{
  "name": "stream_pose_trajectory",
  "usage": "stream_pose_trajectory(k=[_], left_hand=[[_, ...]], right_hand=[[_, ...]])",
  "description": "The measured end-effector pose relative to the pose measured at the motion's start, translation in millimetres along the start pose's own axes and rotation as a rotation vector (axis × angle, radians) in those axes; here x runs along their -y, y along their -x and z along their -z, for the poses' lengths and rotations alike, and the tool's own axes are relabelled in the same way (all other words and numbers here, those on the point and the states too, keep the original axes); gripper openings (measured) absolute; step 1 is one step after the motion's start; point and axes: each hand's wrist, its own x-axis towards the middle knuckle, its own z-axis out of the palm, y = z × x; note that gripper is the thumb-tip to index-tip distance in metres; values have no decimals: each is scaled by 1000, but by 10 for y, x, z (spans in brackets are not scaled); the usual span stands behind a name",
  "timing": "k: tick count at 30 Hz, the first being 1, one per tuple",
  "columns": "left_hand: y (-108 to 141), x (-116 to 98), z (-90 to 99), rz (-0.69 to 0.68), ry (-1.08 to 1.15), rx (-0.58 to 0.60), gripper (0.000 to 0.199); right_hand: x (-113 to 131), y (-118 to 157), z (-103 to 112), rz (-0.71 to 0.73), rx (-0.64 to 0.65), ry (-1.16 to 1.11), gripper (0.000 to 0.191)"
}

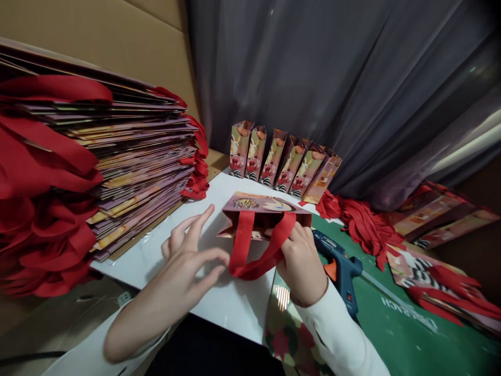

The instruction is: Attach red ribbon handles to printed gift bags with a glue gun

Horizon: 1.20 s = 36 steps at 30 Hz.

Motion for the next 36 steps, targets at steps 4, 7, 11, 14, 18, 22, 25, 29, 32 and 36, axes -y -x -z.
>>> stream_pose_trajectory(k=[4,7,11,14,18,22,25,29,32,36], left_hand=[[187,312,57,-144,-94,42,23],[48,371,153,-53,-85,-122,31],[-285,201,202,-193,-145,-252,37],[-469,67,100,-282,-204,-187,28],[-606,-5,-64,-368,-228,-174,21],[-621,1,-74,-434,-181,-170,18],[-571,7,-23,-435,-220,-164,6],[-505,-23,-6,-456,-292,-209,18],[-478,-63,-23,-449,-334,-238,20],[-458,-99,-21,-430,-315,-255,21]], right_hand=[[-15,-40,-2,-2,-30,23,31],[-23,-72,-4,50,-71,44,32],[-23,-102,-28,151,-62,48,32],[-8,-109,-48,240,-76,24,30],[-5,-62,-64,346,-95,26,29],[-112,74,-38,344,-93,23,28],[-231,191,14,361,-67,-28,25],[-304,270,71,322,-67,-86,25],[-298,279,91,284,-124,-133,26],[-300,305,133,302,-206,-212,21]])
